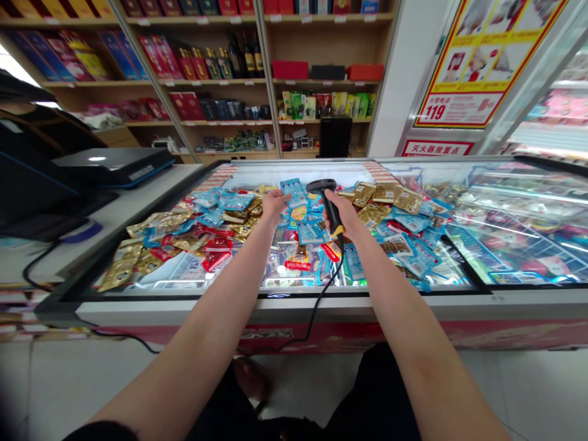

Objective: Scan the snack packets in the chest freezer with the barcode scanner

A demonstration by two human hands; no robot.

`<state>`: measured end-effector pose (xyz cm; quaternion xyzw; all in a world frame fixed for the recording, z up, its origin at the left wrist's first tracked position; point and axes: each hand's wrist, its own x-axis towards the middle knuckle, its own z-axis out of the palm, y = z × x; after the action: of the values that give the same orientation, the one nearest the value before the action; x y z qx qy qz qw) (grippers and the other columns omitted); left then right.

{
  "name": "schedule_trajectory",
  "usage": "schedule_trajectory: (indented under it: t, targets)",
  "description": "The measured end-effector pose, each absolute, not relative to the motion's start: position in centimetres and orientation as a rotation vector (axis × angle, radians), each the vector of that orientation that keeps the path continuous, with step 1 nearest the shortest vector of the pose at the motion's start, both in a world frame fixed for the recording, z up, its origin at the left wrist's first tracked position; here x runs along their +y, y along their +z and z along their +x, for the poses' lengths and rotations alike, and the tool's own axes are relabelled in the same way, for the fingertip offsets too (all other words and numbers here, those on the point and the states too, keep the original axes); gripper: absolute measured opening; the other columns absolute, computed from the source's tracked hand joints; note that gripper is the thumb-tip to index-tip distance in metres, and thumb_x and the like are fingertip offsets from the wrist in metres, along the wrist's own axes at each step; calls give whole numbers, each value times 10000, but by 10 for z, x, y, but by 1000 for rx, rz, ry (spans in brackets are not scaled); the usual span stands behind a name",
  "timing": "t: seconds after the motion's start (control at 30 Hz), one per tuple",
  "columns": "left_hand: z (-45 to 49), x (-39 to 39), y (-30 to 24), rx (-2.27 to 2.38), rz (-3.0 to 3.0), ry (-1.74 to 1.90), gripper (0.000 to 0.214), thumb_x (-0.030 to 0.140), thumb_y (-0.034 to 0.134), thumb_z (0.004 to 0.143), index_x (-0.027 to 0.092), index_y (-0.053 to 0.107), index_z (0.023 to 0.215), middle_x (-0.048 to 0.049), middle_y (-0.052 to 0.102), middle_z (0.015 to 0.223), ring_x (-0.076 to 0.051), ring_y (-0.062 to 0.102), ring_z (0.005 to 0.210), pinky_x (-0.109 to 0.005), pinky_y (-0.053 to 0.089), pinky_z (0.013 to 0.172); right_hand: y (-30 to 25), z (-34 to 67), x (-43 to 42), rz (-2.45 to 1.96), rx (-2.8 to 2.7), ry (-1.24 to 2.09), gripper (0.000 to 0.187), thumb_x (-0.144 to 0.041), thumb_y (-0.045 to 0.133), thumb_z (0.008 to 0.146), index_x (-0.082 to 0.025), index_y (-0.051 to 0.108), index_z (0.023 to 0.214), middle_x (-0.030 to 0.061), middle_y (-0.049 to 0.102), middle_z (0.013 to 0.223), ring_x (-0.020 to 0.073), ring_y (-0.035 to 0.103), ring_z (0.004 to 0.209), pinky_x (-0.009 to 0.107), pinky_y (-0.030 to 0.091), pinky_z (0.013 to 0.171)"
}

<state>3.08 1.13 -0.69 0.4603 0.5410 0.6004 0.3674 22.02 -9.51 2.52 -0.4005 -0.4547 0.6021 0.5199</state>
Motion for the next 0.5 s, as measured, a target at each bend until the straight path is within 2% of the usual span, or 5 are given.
schedule_trajectory:
  t: [0.2, 0.5]
  targets:
    - [27, 7, 0, 1317, 1030, 1521, 175, 135, 679, 637, 175, 585, 780, 52, 572, 610, -109, 577, 576, -230, 477, 605, 29, 217, -101, -1002, -1127, 1497, 377, -550, 605, 900, -173, 616, 881, -3, 583, 496, 121, 505, 333, 212, 391, 287]
    - [24, 7, 2, 1235, 990, 1580, 157, 90, 657, 630, 163, 597, 755, 58, 552, 574, -100, 550, 551, -214, 454, 589, 25, 219, -98, -997, -1183, 1519, 353, -521, 593, 913, -168, 606, 910, -1, 584, 508, 121, 497, 337, 220, 423, 301]
